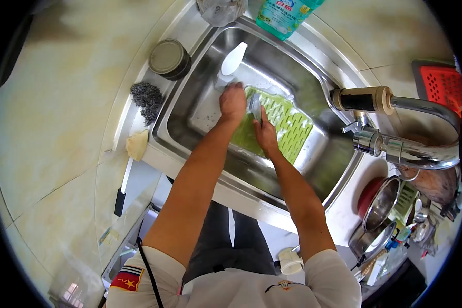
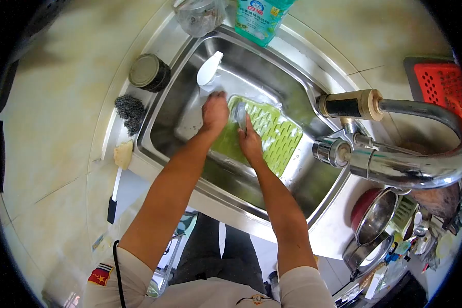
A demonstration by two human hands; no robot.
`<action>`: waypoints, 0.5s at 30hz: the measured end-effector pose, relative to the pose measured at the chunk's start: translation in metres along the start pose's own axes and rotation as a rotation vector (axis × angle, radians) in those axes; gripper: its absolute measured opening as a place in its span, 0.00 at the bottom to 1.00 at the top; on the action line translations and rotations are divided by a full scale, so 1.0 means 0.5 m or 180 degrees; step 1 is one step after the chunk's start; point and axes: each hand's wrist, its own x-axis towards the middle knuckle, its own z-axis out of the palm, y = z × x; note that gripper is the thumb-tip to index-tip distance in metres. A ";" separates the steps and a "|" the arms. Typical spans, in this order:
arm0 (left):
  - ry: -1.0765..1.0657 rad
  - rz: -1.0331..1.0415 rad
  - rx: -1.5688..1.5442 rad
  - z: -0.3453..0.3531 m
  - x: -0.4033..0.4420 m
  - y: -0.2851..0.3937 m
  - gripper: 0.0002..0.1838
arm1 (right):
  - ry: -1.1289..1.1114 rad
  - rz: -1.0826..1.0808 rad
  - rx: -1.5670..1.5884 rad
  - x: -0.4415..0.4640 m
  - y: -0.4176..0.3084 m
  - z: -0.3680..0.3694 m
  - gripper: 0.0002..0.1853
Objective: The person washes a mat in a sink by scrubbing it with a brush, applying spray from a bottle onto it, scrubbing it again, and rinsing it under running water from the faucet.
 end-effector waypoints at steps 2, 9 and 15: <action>-0.0126 0.0869 0.0064 0.036 0.036 0.034 0.09 | -0.0107 0.0199 -0.0201 -0.008 -0.003 -0.012 0.34; -0.0193 0.0451 0.1586 0.160 0.030 0.175 0.17 | -0.0282 -0.0467 0.0298 -0.058 0.067 0.031 0.29; 0.0302 0.0182 0.1600 0.256 -0.005 0.177 0.19 | -0.0722 -0.0308 0.0051 -0.116 0.048 0.035 0.34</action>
